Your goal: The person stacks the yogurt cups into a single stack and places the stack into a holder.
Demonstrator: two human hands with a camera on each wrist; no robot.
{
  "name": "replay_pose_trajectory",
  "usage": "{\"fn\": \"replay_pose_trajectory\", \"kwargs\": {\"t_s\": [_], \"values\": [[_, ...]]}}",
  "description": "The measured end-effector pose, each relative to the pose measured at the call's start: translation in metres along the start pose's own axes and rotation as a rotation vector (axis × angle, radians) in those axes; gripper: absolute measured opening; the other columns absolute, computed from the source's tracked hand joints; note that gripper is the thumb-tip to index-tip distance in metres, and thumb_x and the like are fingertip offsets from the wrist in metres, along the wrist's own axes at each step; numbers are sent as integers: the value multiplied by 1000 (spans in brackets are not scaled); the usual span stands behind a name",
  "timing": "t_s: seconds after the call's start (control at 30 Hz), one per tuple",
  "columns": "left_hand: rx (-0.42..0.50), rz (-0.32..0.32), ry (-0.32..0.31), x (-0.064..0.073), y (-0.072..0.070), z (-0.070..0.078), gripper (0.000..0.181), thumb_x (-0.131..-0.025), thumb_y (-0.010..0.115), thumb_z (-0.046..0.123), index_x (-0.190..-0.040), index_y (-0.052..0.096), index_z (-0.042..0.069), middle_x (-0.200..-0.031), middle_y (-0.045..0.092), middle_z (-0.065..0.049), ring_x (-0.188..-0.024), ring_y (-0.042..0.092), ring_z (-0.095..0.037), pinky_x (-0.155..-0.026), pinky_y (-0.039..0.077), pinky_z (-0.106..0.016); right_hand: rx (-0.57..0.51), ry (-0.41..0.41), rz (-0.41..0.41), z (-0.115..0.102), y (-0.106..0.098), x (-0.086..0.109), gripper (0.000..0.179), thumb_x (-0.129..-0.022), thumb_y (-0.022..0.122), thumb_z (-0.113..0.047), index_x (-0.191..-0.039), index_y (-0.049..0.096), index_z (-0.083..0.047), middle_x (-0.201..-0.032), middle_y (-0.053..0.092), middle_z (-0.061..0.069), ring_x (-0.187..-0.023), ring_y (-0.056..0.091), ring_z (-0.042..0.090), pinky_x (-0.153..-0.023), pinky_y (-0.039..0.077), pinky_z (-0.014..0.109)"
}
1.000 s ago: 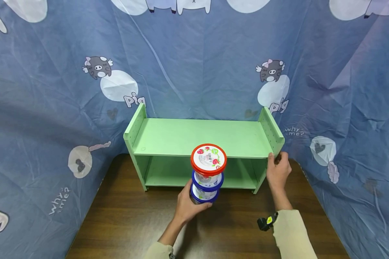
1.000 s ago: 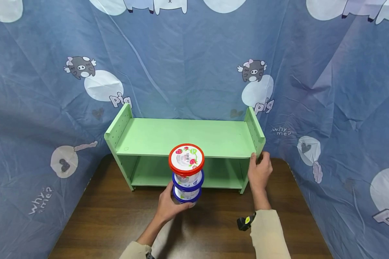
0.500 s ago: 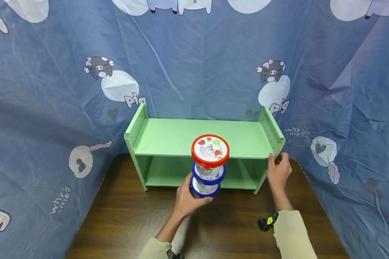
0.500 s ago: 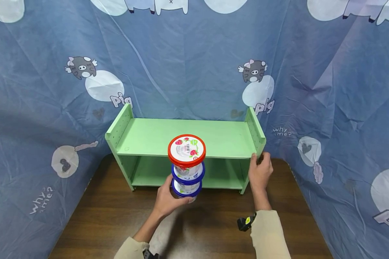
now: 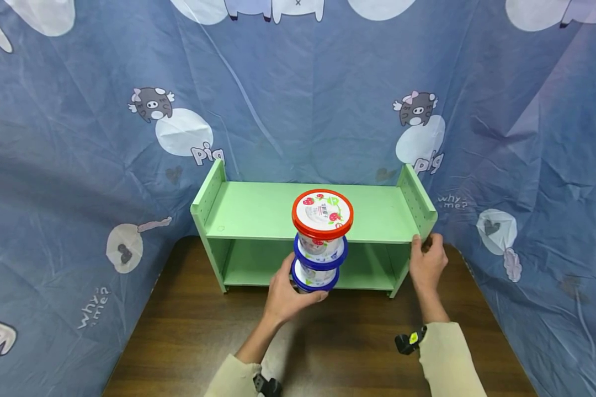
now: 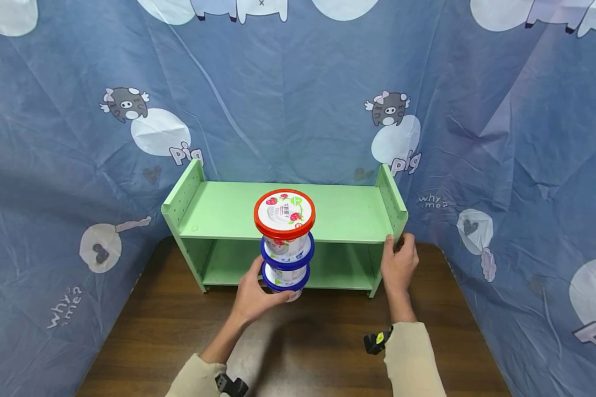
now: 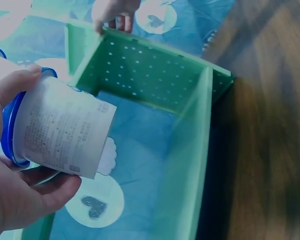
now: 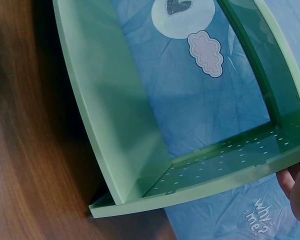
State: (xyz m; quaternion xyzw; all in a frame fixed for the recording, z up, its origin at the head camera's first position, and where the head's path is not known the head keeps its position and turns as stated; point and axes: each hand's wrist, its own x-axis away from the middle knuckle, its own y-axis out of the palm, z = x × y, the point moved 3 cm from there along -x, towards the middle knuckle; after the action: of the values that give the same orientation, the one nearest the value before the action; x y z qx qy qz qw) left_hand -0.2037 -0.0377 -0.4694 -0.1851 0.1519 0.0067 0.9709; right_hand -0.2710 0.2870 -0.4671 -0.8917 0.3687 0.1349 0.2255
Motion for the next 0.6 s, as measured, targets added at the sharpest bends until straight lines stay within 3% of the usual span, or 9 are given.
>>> {"fn": "replay_pose_trajectory", "kwargs": {"t_s": [0.33,0.6], "values": [[16,-12,2,-10,-5,13,93,-62,94,33,-142,50,12,-123,69,-12,-108,67,-27,-90,55,-43,-5,11,0,2,1,0,29,-97,59,-19,-112,55,5,-107,63,29,-102,59,41,-95,46,51],[32,-30,-2,-19,-7,22,93,-65,94,32,-143,48,14,-128,67,-11,-112,66,-28,-94,55,-46,-12,16,-10,1,1,1,29,-97,59,-19,-114,55,5,-109,62,29,-103,58,40,-96,46,51]]}}
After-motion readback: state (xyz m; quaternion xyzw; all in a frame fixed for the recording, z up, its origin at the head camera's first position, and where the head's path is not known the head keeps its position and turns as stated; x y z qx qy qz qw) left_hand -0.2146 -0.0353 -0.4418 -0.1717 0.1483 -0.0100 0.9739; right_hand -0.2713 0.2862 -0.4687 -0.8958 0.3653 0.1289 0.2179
